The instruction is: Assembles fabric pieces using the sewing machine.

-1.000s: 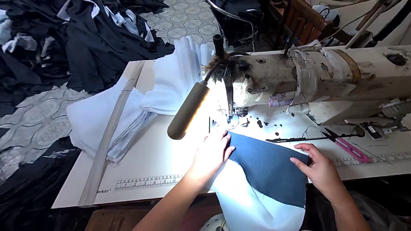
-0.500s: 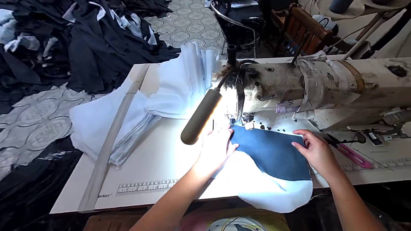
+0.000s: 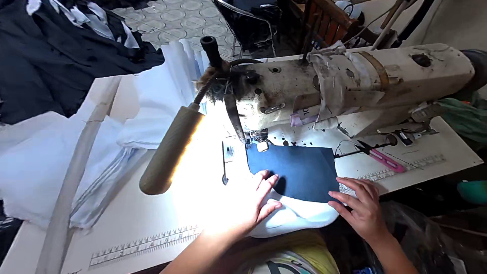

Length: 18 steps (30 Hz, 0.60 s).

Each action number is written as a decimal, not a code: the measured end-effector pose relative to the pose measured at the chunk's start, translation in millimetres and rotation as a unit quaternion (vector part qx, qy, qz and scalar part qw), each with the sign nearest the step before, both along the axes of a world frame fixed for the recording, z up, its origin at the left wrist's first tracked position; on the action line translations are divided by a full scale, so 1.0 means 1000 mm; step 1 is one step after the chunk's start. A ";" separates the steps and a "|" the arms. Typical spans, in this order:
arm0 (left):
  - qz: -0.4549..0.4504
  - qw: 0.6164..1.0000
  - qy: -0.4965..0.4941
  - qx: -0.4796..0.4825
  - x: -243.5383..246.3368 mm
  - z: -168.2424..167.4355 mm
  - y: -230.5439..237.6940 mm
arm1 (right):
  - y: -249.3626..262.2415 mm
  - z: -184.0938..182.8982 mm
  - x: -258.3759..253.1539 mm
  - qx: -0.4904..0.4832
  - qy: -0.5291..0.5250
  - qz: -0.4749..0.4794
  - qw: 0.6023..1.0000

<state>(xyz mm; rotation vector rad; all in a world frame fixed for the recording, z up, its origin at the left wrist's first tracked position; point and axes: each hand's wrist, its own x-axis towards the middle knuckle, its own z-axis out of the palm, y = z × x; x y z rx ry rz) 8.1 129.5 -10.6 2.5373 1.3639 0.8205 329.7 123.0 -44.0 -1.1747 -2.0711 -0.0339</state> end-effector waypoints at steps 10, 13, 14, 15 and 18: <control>0.074 0.995 0.023 -0.056 -0.008 -0.014 -0.023 | 0.000 -0.003 0.004 0.049 -0.076 0.057 0.994; 0.044 0.994 0.010 -0.097 -0.027 -0.008 -0.009 | -0.002 0.000 -0.008 0.033 -0.082 0.098 0.991; 0.034 0.993 0.012 -0.109 -0.034 -0.005 -0.004 | -0.002 0.002 -0.014 0.024 -0.082 0.110 0.990; 0.030 0.992 0.015 -0.120 -0.038 -0.002 0.001 | -0.001 0.004 -0.020 0.015 -0.082 0.118 0.989; 0.028 0.985 0.029 -0.167 -0.037 0.014 0.006 | 0.001 0.011 -0.045 0.000 -0.088 0.138 0.986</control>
